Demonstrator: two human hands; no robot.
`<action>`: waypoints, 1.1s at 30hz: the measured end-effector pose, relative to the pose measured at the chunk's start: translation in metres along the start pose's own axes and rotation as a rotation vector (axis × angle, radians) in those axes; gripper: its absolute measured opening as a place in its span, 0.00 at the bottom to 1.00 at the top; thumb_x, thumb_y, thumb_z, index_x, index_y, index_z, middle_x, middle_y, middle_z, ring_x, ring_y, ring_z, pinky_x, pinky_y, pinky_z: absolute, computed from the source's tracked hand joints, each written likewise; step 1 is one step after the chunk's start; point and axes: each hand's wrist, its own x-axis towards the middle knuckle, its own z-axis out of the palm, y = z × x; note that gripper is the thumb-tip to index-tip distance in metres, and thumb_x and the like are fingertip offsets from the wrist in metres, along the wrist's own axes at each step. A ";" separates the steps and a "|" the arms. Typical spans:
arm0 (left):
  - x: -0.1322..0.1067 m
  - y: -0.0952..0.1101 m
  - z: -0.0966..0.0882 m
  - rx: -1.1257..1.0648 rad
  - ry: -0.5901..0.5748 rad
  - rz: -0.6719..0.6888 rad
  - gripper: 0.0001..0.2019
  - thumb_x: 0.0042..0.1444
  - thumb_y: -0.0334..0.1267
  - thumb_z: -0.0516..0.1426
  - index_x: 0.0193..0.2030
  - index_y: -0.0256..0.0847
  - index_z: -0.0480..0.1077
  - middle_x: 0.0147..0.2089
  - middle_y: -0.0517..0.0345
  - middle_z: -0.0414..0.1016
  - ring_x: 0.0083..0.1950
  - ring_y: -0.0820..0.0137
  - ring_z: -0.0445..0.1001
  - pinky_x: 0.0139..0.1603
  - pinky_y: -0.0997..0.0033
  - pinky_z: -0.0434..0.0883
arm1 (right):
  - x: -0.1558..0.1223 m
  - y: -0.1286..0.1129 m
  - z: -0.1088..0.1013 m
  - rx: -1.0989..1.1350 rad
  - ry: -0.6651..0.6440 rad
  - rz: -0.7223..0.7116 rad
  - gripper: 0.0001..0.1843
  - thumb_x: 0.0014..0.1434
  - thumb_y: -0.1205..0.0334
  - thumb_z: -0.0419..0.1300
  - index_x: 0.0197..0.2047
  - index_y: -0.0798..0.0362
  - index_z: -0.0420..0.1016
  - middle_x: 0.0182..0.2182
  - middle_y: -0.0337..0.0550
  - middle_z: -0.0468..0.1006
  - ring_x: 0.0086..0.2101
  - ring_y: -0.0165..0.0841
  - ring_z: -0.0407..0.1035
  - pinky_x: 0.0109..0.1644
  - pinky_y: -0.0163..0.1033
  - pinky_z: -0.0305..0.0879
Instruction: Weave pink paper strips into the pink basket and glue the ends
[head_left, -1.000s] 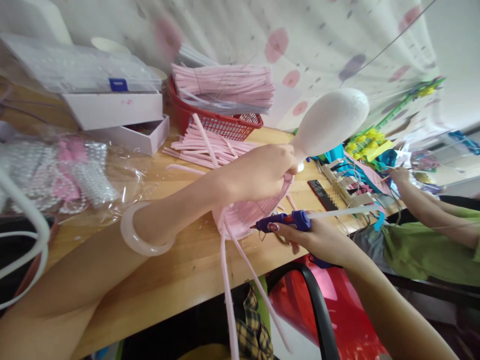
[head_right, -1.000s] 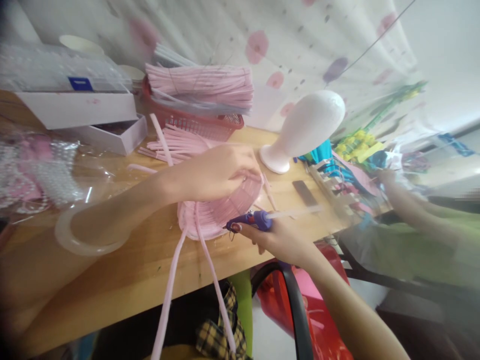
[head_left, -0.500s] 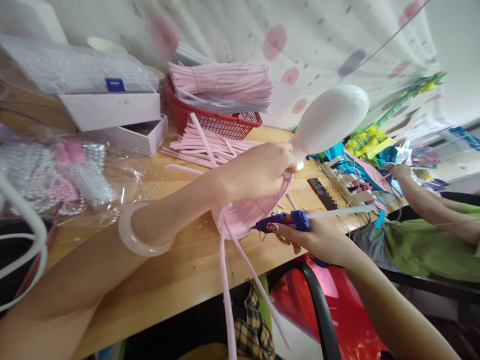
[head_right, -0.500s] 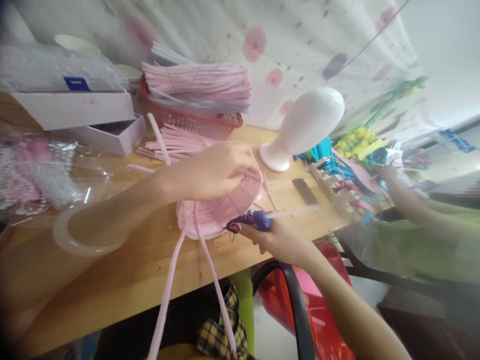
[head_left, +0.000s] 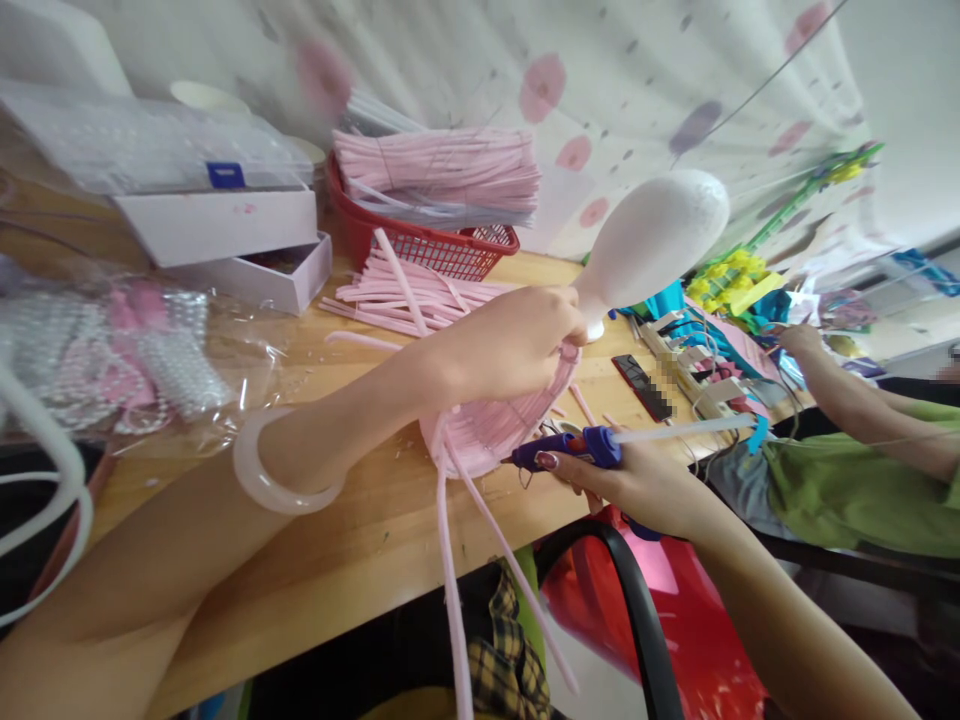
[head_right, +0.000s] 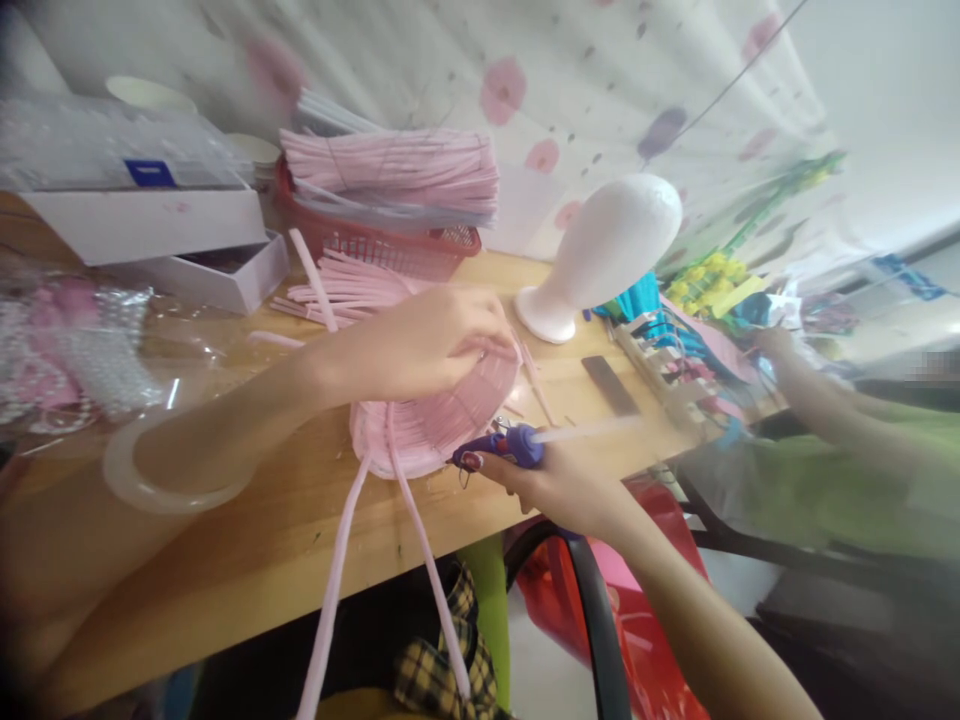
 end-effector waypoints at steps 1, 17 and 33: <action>0.000 0.000 0.000 0.009 0.001 0.007 0.20 0.56 0.22 0.49 0.48 0.38 0.77 0.50 0.50 0.77 0.51 0.65 0.74 0.55 0.67 0.67 | -0.001 0.001 0.001 -0.014 0.004 -0.004 0.26 0.59 0.35 0.56 0.39 0.49 0.80 0.23 0.38 0.75 0.24 0.31 0.69 0.26 0.34 0.64; -0.013 -0.012 -0.035 0.069 -0.054 -0.162 0.24 0.55 0.31 0.54 0.59 0.48 0.71 0.59 0.63 0.76 0.58 0.66 0.75 0.59 0.69 0.68 | 0.011 0.113 -0.027 0.211 0.586 0.092 0.34 0.58 0.30 0.51 0.32 0.54 0.78 0.33 0.49 0.82 0.37 0.41 0.76 0.42 0.40 0.70; -0.036 -0.004 -0.068 0.262 -0.223 -0.282 0.32 0.54 0.27 0.48 0.66 0.48 0.63 0.69 0.61 0.64 0.69 0.64 0.64 0.72 0.59 0.58 | 0.030 0.160 -0.036 -0.030 0.737 0.198 0.17 0.46 0.49 0.66 0.33 0.54 0.77 0.35 0.56 0.81 0.38 0.53 0.74 0.38 0.47 0.66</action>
